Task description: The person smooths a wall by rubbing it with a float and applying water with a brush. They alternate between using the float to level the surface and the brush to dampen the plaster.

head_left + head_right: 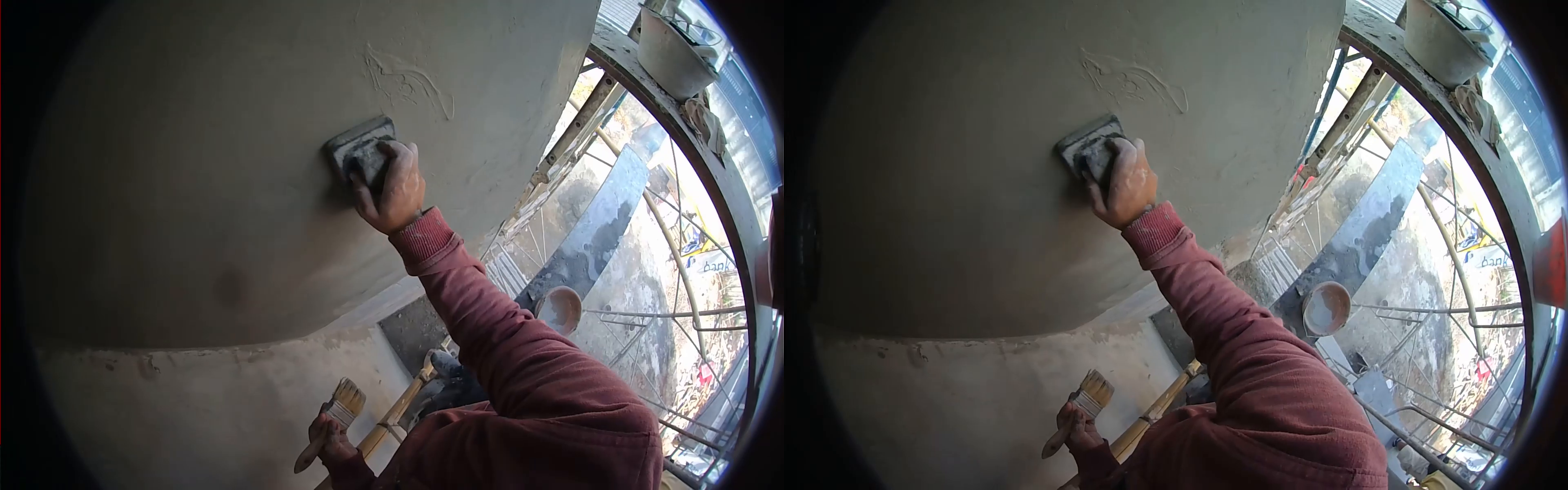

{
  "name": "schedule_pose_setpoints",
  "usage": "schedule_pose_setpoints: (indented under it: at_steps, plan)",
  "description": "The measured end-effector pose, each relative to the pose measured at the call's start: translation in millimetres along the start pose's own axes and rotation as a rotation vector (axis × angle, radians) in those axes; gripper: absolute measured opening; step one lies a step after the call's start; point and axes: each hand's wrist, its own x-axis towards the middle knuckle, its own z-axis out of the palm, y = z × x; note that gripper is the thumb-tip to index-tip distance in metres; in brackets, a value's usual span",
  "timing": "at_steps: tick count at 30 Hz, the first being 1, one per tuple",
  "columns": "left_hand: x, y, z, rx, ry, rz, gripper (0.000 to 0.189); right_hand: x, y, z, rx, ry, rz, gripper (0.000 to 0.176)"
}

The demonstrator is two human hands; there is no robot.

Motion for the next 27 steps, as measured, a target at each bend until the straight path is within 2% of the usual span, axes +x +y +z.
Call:
schedule_pose_setpoints:
  at_steps: [2,4,6,8,9,11,12,14,16,18,19,21,23,24,26,27]
  plan:
    - [0,-2,2,-0.054,-0.007,0.013,0.034,-49,22,6,-0.019,-0.021,0.194,0.050]
    - [4,-3,-1,-0.085,-0.108,0.023,0.033,-33,11,8,-0.009,-0.043,0.144,0.049]
    - [6,-3,-6,-0.063,-0.095,0.002,0.033,-9,-7,0,-0.015,-0.090,0.127,0.049]
    - [-1,-3,-7,-0.041,-0.075,-0.010,0.033,39,-18,-3,0.012,-0.007,-0.040,0.049]
    - [-2,-1,-5,-0.025,-0.025,-0.012,0.033,30,-11,-4,0.014,-0.002,-0.040,0.049]
    - [0,4,2,-0.030,0.024,0.006,0.032,-2,11,-1,-0.032,0.100,0.121,0.049]
    - [-1,6,5,-0.052,0.010,-0.003,0.032,-18,11,3,-0.025,0.105,0.104,0.049]
    - [5,6,4,-0.073,-0.015,-0.006,0.032,-31,-6,0,0.007,-0.008,0.231,0.050]
    - [4,3,-4,-0.018,-0.045,-0.014,0.033,-8,-11,2,0.010,-0.045,0.175,0.050]
    - [3,-4,-9,0.002,-0.028,-0.029,0.033,30,-20,-2,0.031,-0.063,0.014,0.050]
    - [5,-3,-11,0.014,-0.016,-0.022,0.033,23,-14,-3,0.031,-0.060,0.020,0.050]
    - [3,5,-1,-0.015,-0.017,-0.004,0.032,0,17,-7,-0.007,0.060,0.104,0.050]
    - [4,5,4,-0.060,-0.024,0.016,0.031,-62,37,-16,-0.091,-0.030,0.482,0.051]
    - [12,3,5,-0.086,-0.084,0.074,0.030,-95,37,-23,-0.085,-0.146,0.576,0.051]
    - [36,-2,14,-0.119,-0.158,0.158,0.029,-156,10,-33,0.209,-0.408,0.828,0.045]
    - [44,-5,18,-0.092,-0.150,0.240,0.029,-183,-11,-36,0.590,-0.566,1.112,0.045]
